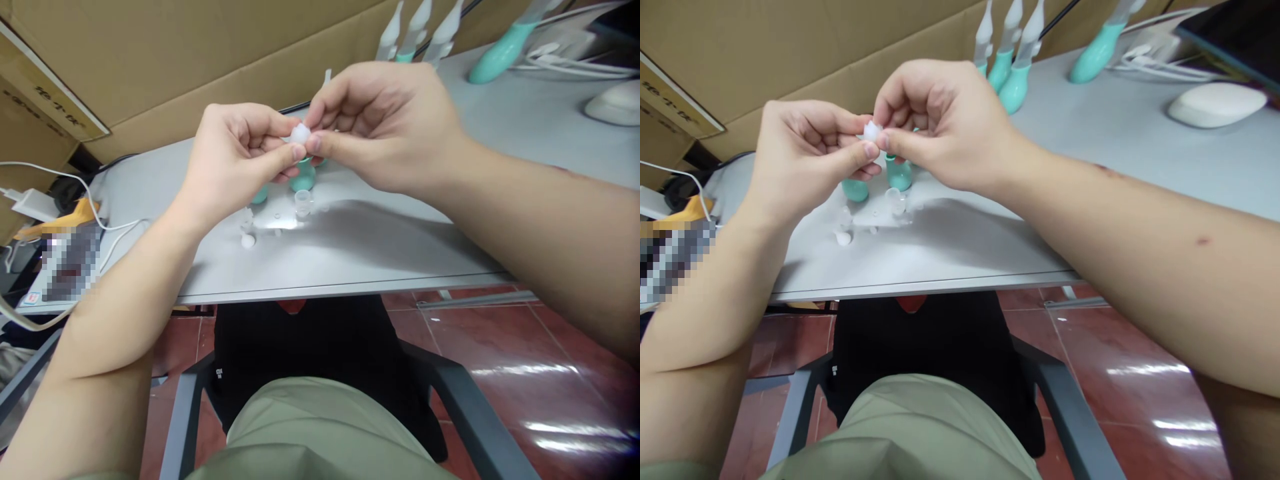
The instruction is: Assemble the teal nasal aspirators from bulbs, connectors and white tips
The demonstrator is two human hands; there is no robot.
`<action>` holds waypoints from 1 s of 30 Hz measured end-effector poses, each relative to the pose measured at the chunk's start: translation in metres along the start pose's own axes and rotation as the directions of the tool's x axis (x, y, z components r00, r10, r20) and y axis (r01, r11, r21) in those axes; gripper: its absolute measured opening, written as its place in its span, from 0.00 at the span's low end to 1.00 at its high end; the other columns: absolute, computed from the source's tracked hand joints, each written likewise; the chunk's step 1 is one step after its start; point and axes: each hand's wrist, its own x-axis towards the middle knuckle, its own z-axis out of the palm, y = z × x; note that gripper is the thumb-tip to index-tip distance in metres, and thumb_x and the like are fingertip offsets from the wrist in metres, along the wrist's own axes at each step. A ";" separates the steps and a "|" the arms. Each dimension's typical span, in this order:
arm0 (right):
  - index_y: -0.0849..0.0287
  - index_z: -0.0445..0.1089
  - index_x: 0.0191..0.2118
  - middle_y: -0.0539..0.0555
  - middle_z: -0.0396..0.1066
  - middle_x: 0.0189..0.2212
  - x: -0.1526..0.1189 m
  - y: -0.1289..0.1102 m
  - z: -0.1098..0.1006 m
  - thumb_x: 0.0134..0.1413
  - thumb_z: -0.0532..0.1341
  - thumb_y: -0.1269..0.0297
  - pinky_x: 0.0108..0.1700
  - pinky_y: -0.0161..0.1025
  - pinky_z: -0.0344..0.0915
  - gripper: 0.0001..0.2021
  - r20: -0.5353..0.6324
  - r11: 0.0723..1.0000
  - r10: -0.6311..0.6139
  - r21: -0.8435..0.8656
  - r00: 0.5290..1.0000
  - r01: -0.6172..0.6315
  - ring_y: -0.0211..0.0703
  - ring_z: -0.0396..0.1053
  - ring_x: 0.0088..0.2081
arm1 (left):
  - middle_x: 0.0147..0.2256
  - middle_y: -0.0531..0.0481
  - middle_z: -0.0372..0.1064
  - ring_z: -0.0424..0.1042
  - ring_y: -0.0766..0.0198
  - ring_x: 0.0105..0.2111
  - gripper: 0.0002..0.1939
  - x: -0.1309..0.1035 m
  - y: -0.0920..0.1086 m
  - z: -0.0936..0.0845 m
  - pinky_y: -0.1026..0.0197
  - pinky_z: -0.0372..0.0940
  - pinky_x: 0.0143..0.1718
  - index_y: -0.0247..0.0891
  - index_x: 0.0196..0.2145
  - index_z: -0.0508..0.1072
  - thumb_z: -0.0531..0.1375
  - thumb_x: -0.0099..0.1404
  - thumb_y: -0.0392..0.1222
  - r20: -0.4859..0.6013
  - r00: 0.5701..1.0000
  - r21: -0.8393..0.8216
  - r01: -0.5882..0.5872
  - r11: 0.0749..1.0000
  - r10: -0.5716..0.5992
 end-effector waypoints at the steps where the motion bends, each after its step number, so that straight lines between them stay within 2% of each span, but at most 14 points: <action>1: 0.49 0.87 0.37 0.49 0.84 0.34 0.001 0.001 -0.002 0.58 0.86 0.75 0.39 0.40 0.76 0.13 0.033 1.000 0.019 -0.001 0.999 -0.019 0.42 0.80 0.35 | 0.47 0.48 0.95 0.92 0.51 0.42 0.06 0.000 0.000 0.000 0.38 0.92 0.52 0.48 0.49 0.93 0.82 0.77 0.46 0.004 1.000 -0.007 -0.009 1.000 0.009; 6: 0.48 0.84 0.40 0.48 0.86 0.33 0.005 0.005 -0.013 0.59 0.86 0.68 0.39 0.39 0.81 0.13 0.210 0.987 0.138 0.053 0.968 -0.152 0.43 0.85 0.35 | 0.43 0.45 0.93 0.92 0.50 0.41 0.09 0.000 0.007 0.001 0.42 0.91 0.48 0.45 0.44 0.92 0.83 0.76 0.50 0.029 0.999 0.062 0.041 0.997 -0.043; 10: 0.49 0.83 0.38 0.47 0.86 0.31 0.006 0.003 -0.015 0.56 0.88 0.72 0.38 0.37 0.81 0.16 0.196 0.974 0.210 0.037 0.958 -0.222 0.41 0.84 0.32 | 0.41 0.45 0.93 0.91 0.52 0.39 0.10 -0.001 0.016 0.004 0.46 0.90 0.47 0.43 0.39 0.91 0.83 0.76 0.49 0.037 0.999 0.051 0.009 0.999 -0.011; 15: 0.51 0.82 0.37 0.48 0.84 0.29 0.007 0.004 -0.016 0.53 0.88 0.76 0.37 0.39 0.81 0.18 0.193 0.969 0.211 0.089 0.958 -0.231 0.43 0.82 0.30 | 0.40 0.44 0.93 0.90 0.50 0.39 0.16 -0.002 0.014 0.004 0.43 0.90 0.48 0.43 0.43 0.92 0.84 0.75 0.57 0.039 0.999 0.089 0.031 0.996 -0.034; 23: 0.49 0.81 0.33 0.49 0.84 0.28 0.007 0.002 -0.017 0.45 0.94 0.57 0.32 0.41 0.80 0.22 0.215 0.981 0.157 0.080 0.964 -0.177 0.45 0.82 0.29 | 0.42 0.45 0.93 0.89 0.53 0.37 0.05 -0.001 0.008 -0.003 0.49 0.87 0.45 0.41 0.44 0.94 0.80 0.77 0.44 0.082 0.997 0.127 -0.023 0.992 0.013; 25: 0.48 0.82 0.32 0.48 0.83 0.28 0.008 -0.002 -0.020 0.48 0.93 0.54 0.33 0.40 0.82 0.21 0.222 0.984 0.165 0.036 0.961 -0.177 0.43 0.82 0.28 | 0.40 0.47 0.92 0.89 0.55 0.36 0.02 -0.002 0.007 -0.003 0.51 0.85 0.42 0.42 0.45 0.95 0.80 0.75 0.40 0.072 0.997 0.124 -0.041 0.991 0.032; 27: 0.47 0.84 0.32 0.47 0.84 0.28 0.009 -0.006 -0.022 0.52 0.92 0.52 0.34 0.39 0.83 0.18 0.239 0.982 0.183 -0.001 0.954 -0.188 0.41 0.83 0.28 | 0.38 0.49 0.90 0.89 0.55 0.35 0.05 -0.002 0.003 -0.003 0.53 0.83 0.40 0.43 0.46 0.95 0.80 0.73 0.37 0.046 0.998 0.133 -0.040 0.990 0.034; 30: 0.47 0.86 0.32 0.48 0.84 0.27 0.009 -0.007 -0.024 0.53 0.92 0.54 0.31 0.39 0.82 0.16 0.251 0.979 0.201 -0.016 0.947 -0.204 0.41 0.82 0.27 | 0.37 0.51 0.87 0.89 0.53 0.36 0.07 -0.002 -0.005 -0.001 0.52 0.83 0.40 0.44 0.47 0.94 0.80 0.72 0.37 0.014 1.000 0.182 -0.011 0.983 0.009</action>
